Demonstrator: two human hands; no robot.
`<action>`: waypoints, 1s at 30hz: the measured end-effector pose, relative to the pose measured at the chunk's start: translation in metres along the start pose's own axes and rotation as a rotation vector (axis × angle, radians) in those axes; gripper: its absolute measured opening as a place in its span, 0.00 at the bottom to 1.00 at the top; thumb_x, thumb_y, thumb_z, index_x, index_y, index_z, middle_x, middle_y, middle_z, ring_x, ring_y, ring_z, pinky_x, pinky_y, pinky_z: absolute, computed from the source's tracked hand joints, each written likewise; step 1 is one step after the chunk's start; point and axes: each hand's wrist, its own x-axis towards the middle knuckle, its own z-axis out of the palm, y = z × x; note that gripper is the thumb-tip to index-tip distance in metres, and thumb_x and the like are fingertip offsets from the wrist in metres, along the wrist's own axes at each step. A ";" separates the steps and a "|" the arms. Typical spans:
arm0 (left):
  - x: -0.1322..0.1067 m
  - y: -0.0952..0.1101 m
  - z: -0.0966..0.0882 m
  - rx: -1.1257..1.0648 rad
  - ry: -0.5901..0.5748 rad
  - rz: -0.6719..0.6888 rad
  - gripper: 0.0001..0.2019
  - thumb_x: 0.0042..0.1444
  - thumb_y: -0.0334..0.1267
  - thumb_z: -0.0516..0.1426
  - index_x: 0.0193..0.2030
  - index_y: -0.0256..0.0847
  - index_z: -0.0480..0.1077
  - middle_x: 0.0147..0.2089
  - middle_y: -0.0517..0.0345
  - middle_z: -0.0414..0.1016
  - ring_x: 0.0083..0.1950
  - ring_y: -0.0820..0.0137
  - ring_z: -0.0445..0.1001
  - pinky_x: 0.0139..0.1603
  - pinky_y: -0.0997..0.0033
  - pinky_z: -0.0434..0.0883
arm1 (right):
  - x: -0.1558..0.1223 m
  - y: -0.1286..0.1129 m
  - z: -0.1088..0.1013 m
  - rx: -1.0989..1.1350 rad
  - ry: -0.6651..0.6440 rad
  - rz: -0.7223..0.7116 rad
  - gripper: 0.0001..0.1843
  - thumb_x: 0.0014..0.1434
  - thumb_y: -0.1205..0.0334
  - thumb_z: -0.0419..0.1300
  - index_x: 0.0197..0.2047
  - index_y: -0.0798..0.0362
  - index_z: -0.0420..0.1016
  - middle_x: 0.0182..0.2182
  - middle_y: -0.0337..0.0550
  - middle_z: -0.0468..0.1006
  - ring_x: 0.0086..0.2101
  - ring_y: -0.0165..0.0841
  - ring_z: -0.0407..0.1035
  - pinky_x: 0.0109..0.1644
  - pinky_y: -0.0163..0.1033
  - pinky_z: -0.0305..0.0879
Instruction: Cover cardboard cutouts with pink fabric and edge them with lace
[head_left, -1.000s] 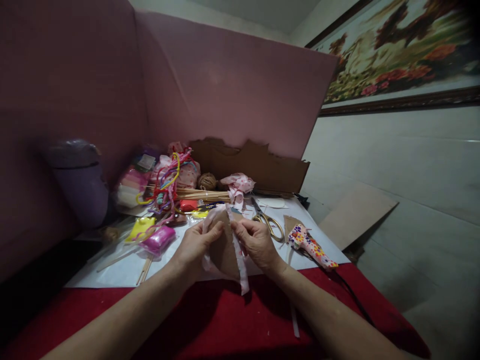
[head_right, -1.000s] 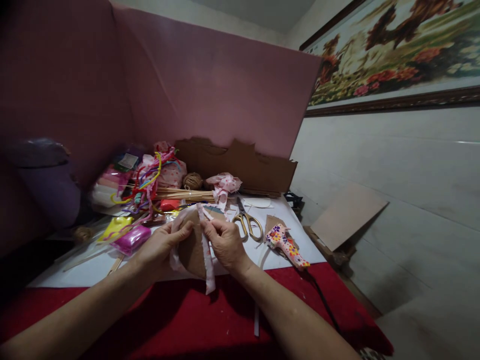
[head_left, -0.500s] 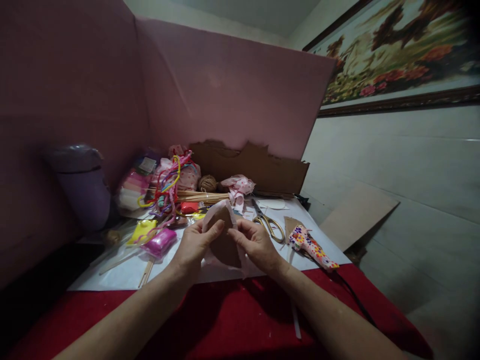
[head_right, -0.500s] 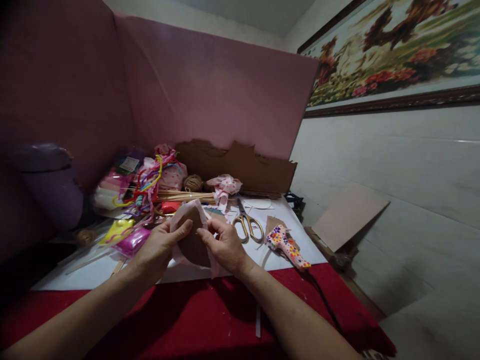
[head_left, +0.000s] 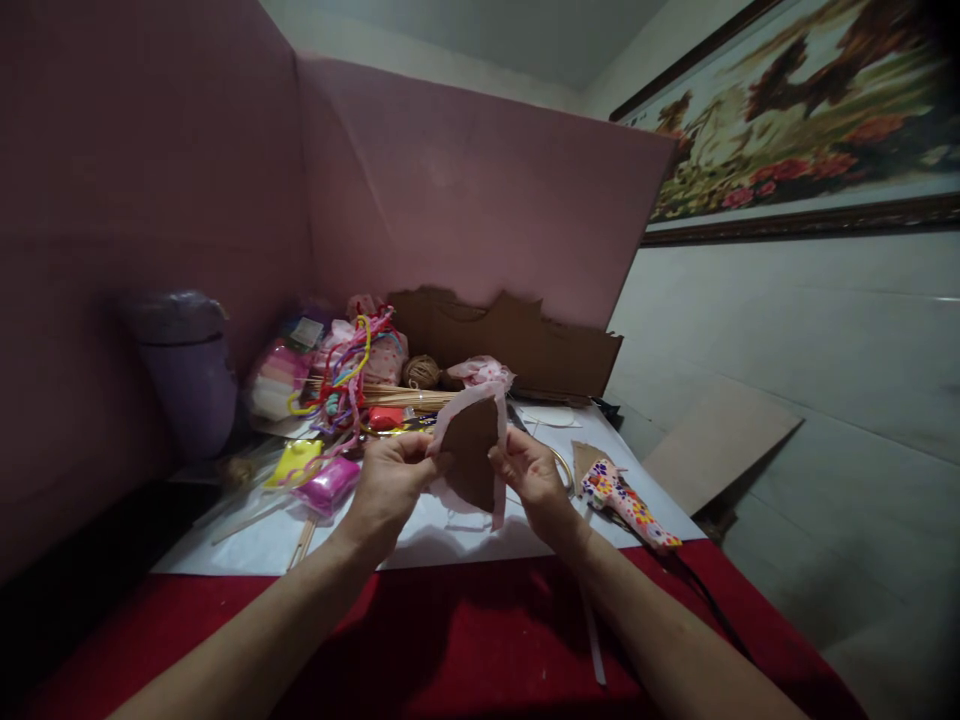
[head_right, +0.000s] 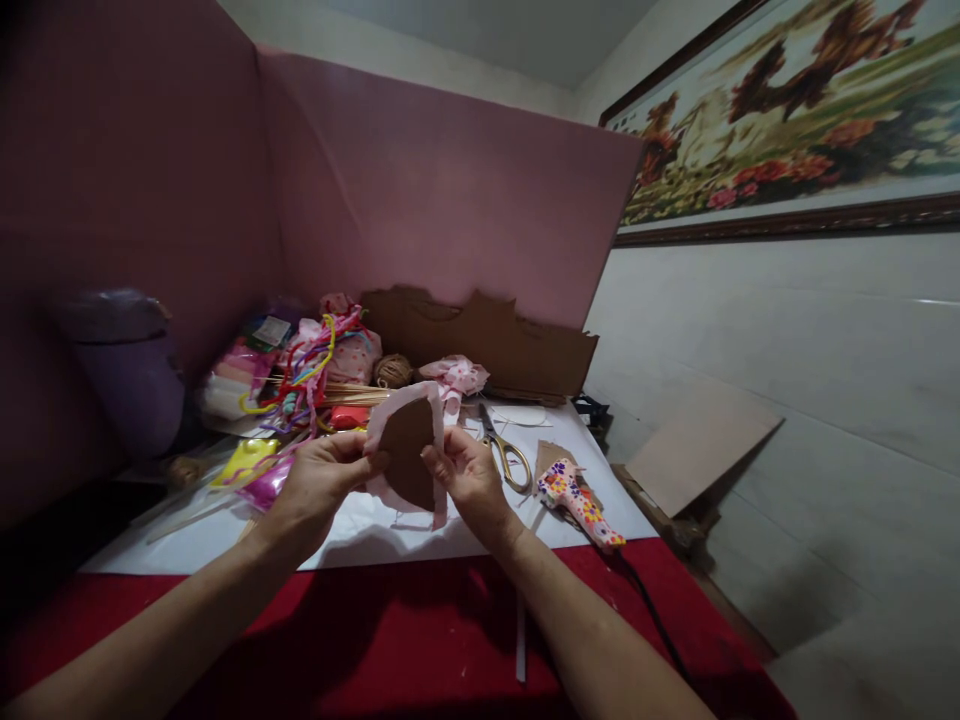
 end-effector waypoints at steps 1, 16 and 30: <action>0.000 0.000 0.000 0.002 0.008 0.009 0.10 0.33 0.36 0.68 0.23 0.34 0.74 0.21 0.58 0.74 0.21 0.73 0.69 0.23 0.74 0.66 | 0.000 -0.001 0.000 0.024 -0.015 -0.005 0.16 0.53 0.45 0.58 0.34 0.51 0.68 0.28 0.40 0.70 0.32 0.34 0.65 0.38 0.37 0.63; 0.002 -0.005 0.000 0.171 0.076 0.045 0.10 0.31 0.35 0.68 0.17 0.35 0.71 0.15 0.62 0.68 0.17 0.76 0.65 0.18 0.77 0.62 | 0.001 0.012 0.007 0.019 0.035 0.002 0.13 0.47 0.63 0.61 0.39 0.53 0.69 0.33 0.41 0.74 0.34 0.34 0.67 0.41 0.39 0.65; 0.004 0.000 -0.008 0.102 -0.023 0.222 0.19 0.51 0.52 0.57 0.25 0.35 0.73 0.24 0.55 0.75 0.26 0.71 0.71 0.30 0.71 0.68 | -0.001 -0.013 -0.002 0.026 -0.021 -0.058 0.15 0.47 0.64 0.62 0.40 0.52 0.69 0.32 0.39 0.73 0.33 0.32 0.65 0.38 0.37 0.64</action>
